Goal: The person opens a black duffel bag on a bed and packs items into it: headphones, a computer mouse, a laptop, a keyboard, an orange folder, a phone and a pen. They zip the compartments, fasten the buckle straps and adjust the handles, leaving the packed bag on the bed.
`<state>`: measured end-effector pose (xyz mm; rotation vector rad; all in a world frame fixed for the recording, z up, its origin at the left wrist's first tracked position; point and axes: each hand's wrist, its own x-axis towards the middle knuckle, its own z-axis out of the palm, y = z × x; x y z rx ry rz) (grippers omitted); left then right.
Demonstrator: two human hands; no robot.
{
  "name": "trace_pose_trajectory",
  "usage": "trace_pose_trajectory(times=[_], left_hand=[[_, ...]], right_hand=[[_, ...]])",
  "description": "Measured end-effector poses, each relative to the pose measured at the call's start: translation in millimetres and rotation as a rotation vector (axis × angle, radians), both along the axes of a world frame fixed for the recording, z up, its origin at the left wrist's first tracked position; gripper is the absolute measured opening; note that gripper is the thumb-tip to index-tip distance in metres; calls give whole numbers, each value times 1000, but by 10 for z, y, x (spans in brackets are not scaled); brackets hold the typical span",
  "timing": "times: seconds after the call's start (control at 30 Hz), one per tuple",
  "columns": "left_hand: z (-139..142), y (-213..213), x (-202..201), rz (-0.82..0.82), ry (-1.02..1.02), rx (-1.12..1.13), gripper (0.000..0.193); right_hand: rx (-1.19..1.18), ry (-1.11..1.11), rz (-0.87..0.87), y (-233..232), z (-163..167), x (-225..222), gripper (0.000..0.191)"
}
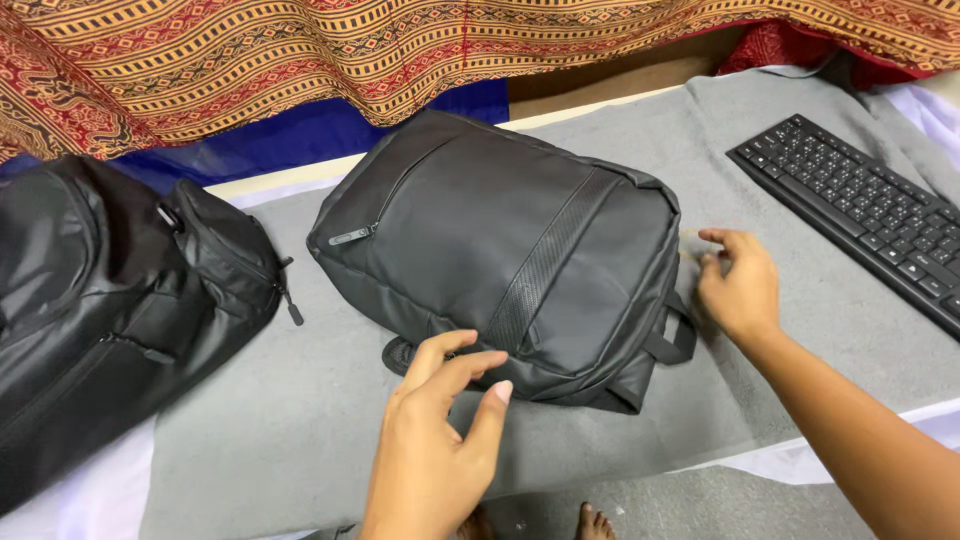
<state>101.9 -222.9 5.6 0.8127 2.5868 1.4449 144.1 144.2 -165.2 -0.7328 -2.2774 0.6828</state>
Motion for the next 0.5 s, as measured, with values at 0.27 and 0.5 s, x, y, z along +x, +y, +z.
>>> trace_pose_trajectory(times=[0.27,0.5], left_hand=[[-117,18,-119,77,-78,-102,29],[-191,118,-75,80,-116,-90,29]], right_hand=[[47,-341,24,463,-415,14,27],[-32,-433,-73,497,-327,-134,19]])
